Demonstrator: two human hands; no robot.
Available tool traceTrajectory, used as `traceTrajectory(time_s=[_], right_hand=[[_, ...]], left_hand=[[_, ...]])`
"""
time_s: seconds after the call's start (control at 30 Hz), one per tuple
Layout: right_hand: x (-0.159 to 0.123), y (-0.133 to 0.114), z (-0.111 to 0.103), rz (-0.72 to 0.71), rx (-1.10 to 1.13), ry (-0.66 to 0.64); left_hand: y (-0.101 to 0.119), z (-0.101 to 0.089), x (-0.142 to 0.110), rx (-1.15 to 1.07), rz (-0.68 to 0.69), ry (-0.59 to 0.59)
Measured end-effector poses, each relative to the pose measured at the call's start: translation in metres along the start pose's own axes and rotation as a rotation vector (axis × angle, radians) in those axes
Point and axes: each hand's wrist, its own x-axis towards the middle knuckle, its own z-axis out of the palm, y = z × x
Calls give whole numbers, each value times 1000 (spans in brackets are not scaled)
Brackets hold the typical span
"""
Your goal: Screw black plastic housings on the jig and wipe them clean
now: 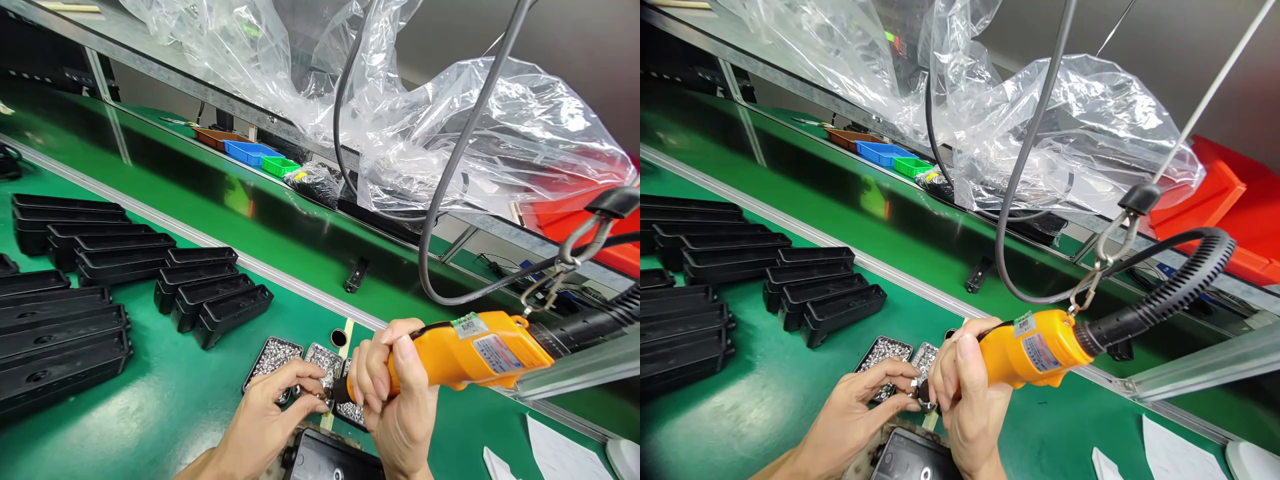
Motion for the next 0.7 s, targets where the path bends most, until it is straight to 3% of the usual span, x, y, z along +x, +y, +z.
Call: traceTrajectory(time_s=[0.3,0.53,0.7], right_hand=[[-5,10,1,18,-78,4],[-5,14,3,38,-70,11],[-2,15,3,43,-71,19]], left_hand=[[7,1,-1,9,121,22],[1,3,-4,57,106,81],[3,1,-1,67,51,35]])
